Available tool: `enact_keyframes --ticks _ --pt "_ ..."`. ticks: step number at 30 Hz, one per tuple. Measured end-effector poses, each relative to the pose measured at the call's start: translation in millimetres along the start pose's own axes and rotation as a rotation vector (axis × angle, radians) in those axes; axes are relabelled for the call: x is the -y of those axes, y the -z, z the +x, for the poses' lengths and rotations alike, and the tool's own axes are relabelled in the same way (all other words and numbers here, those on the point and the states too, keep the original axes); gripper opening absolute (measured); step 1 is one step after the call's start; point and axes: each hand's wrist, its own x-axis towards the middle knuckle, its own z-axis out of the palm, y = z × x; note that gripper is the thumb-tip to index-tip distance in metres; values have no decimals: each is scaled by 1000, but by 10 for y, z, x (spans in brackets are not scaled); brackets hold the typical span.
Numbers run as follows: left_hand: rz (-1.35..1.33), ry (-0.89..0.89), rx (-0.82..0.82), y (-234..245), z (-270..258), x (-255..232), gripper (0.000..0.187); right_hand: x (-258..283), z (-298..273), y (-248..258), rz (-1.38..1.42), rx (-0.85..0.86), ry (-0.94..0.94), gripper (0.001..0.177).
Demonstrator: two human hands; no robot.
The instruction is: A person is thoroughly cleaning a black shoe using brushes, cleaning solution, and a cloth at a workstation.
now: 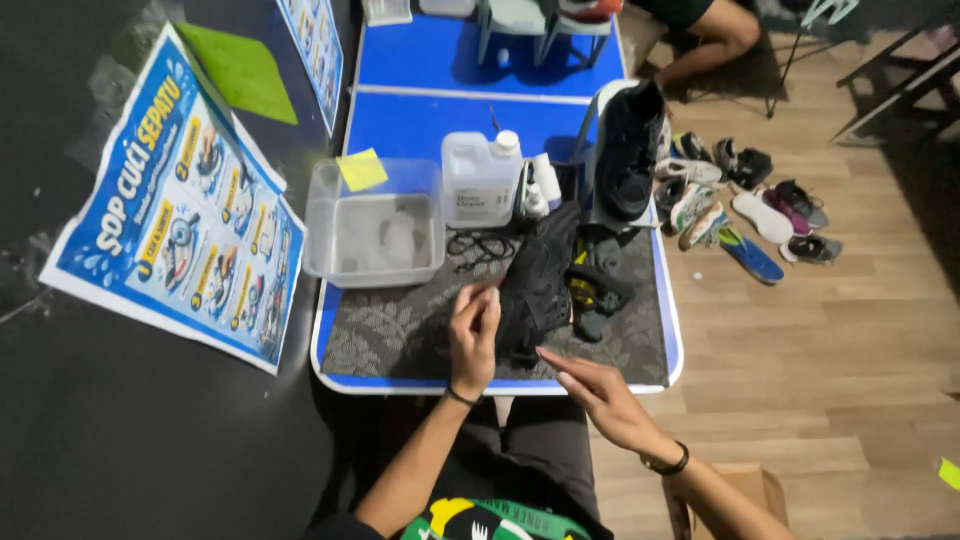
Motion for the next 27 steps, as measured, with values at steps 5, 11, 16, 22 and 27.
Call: enact_keyframes --ticks 5,11,16,22,27 --pt "-59 -16 43 -21 83 -263 38 -280 113 1 743 -80 -150 43" --pt "-64 -80 48 48 32 -157 34 -779 168 -44 1127 -123 -189 46" --pt "-90 -91 23 107 -108 292 34 -877 154 -185 1063 -184 -107 36" --pt "-226 -100 -62 108 -115 348 37 -601 -34 -211 -42 -134 239 45" --pt "-96 -105 29 147 -87 -34 38 -319 -161 -78 -721 -145 444 50"
